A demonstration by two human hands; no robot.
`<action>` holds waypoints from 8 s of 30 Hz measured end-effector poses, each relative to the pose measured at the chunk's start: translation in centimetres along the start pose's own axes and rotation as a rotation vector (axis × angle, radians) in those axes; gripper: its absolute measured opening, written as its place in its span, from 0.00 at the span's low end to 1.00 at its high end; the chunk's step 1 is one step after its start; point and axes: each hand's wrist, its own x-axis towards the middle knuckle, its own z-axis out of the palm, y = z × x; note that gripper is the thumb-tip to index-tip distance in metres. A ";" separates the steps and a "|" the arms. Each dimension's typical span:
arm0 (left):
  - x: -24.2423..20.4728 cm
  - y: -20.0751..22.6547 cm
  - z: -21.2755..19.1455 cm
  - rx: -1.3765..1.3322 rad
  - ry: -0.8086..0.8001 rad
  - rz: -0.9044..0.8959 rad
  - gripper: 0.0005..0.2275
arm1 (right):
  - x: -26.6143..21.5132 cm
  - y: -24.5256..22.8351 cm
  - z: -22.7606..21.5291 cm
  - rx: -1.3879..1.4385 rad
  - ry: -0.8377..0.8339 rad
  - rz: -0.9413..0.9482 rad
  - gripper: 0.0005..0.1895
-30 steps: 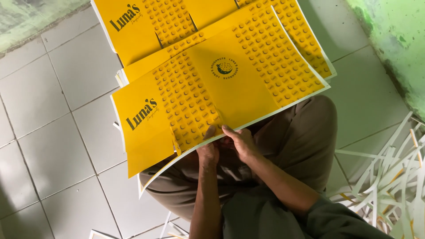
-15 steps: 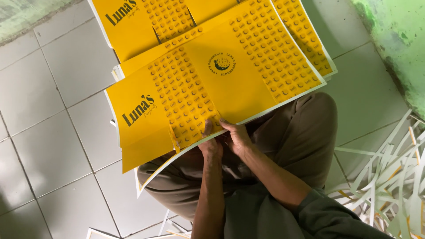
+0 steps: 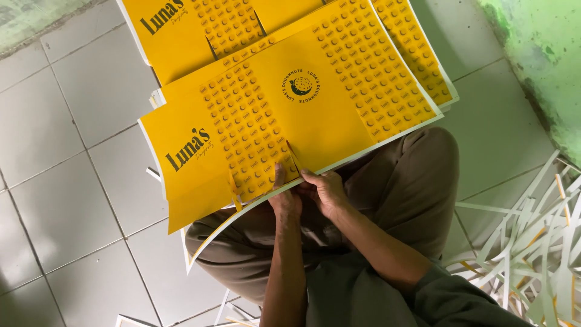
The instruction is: Manually tearing off excess white paper margins from yellow printed packaging sheets.
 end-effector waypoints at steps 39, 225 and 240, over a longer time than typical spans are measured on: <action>1.3 -7.0 0.6 0.012 -0.318 -0.159 0.05 | 6.2 -3.3 -8.7 -0.083 0.052 -0.256 0.18; 20.0 -2.2 31.4 0.937 -1.275 0.723 0.10 | 12.0 -24.4 -15.9 -0.715 0.040 -0.715 0.06; 17.9 -2.1 33.6 0.996 -1.276 0.719 0.10 | 11.4 -25.4 -19.7 -0.816 0.026 -0.483 0.07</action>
